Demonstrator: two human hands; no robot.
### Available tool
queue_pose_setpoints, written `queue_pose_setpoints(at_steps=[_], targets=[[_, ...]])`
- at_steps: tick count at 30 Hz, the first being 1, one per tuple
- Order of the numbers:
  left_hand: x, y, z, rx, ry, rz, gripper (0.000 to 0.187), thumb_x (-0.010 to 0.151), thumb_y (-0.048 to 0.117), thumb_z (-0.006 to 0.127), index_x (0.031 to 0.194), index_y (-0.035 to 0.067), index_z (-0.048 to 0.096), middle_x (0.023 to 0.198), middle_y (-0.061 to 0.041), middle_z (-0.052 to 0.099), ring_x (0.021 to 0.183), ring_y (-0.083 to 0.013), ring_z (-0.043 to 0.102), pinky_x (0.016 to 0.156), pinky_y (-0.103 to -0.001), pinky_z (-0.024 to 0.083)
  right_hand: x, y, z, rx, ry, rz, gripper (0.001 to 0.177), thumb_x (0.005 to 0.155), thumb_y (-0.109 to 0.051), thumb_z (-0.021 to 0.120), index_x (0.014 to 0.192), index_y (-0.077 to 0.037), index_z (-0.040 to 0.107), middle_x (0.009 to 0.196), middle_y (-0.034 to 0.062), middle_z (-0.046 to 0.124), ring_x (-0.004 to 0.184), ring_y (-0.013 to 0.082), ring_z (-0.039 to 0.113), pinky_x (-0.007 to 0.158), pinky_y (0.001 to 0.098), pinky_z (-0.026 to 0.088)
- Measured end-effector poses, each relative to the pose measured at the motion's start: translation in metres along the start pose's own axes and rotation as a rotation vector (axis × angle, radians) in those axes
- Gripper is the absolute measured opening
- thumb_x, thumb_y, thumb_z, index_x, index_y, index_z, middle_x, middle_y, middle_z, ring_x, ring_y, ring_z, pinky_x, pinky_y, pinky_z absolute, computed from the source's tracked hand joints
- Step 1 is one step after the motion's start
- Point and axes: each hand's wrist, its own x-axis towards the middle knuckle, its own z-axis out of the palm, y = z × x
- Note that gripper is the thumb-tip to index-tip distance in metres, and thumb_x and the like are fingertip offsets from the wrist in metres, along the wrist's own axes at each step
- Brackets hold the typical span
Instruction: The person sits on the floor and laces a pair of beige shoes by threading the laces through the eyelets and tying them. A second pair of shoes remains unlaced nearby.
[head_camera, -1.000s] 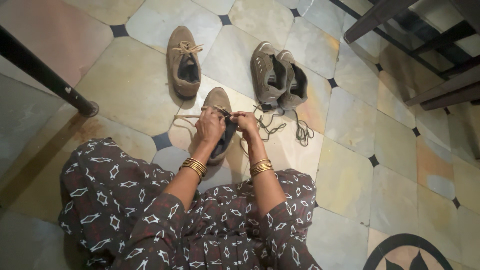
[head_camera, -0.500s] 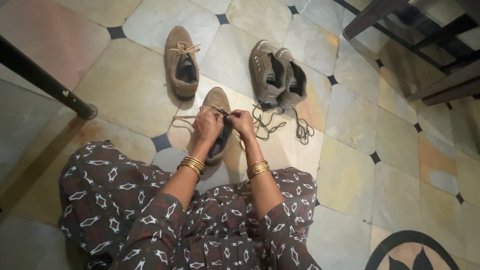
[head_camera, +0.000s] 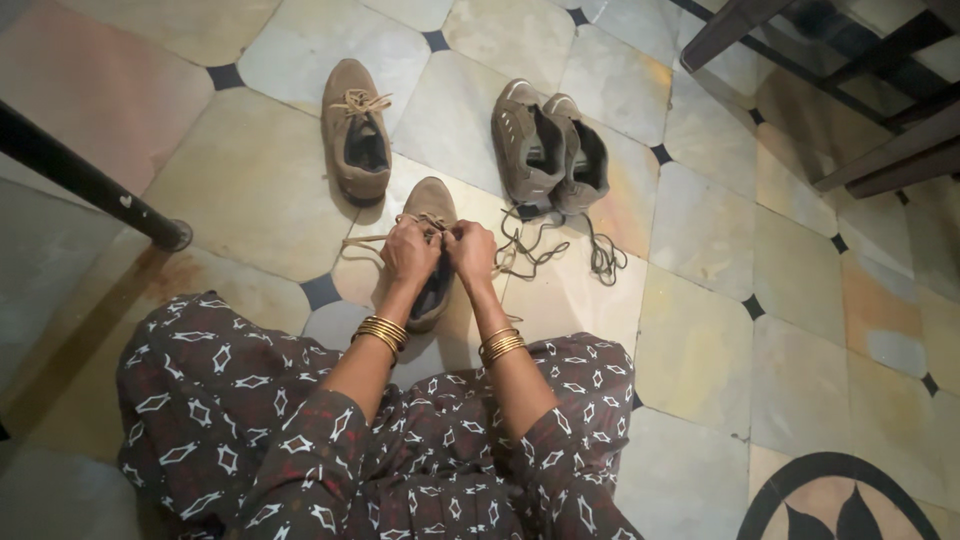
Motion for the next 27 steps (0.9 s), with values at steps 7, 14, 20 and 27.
queue_pose_setpoints(at_steps=[7, 14, 20, 27], targets=[[-0.003, 0.008, -0.005, 0.034, -0.008, -0.024, 0.017, 0.078, 0.021, 0.083, 0.093, 0.015, 0.082, 0.105, -0.012, 0.067, 0.104, -0.0339, 0.065, 0.087, -0.048, 0.053, -0.005, 0.002, -0.005, 0.112, -0.016, 0.073, 0.031, 0.098, -0.036, 0.066, 0.095, -0.008, 0.08, 0.082, 0.0157, 0.076, 0.077, 0.033, 0.073, 0.073, 0.041, 0.056], [-0.007, 0.013, -0.01, 0.089, -0.006, 0.012, 0.022, 0.081, 0.02, 0.081, 0.103, 0.017, 0.08, 0.108, -0.01, 0.067, 0.106, -0.033, 0.064, 0.087, -0.048, 0.053, -0.004, 0.017, -0.002, 0.49, -0.126, 0.146, 0.015, 0.088, -0.02, 0.077, 0.096, -0.007, 0.078, 0.08, 0.0049, 0.077, 0.066, 0.0128, 0.069, 0.06, 0.0282, 0.054], [-0.01, 0.016, -0.017, 0.105, 0.038, 0.118, 0.024, 0.082, 0.022, 0.08, 0.103, 0.012, 0.078, 0.11, -0.011, 0.067, 0.108, -0.0342, 0.062, 0.09, -0.046, 0.052, -0.002, 0.025, 0.011, 0.451, -0.082, 0.175, 0.012, 0.088, -0.016, 0.078, 0.094, -0.006, 0.077, 0.082, 0.0069, 0.076, 0.068, 0.0122, 0.068, 0.063, 0.0279, 0.054], [0.003, 0.004, -0.018, 0.069, 0.001, 0.176, 0.029, 0.089, 0.032, 0.073, 0.104, 0.008, 0.076, 0.108, -0.015, 0.066, 0.108, -0.035, 0.06, 0.097, -0.049, 0.048, 0.002, 0.043, 0.03, 0.787, -0.065, 0.233, 0.01, 0.096, -0.01, 0.062, 0.1, -0.002, 0.058, 0.089, 0.0136, 0.069, 0.072, 0.0168, 0.069, 0.06, 0.0299, 0.058]])
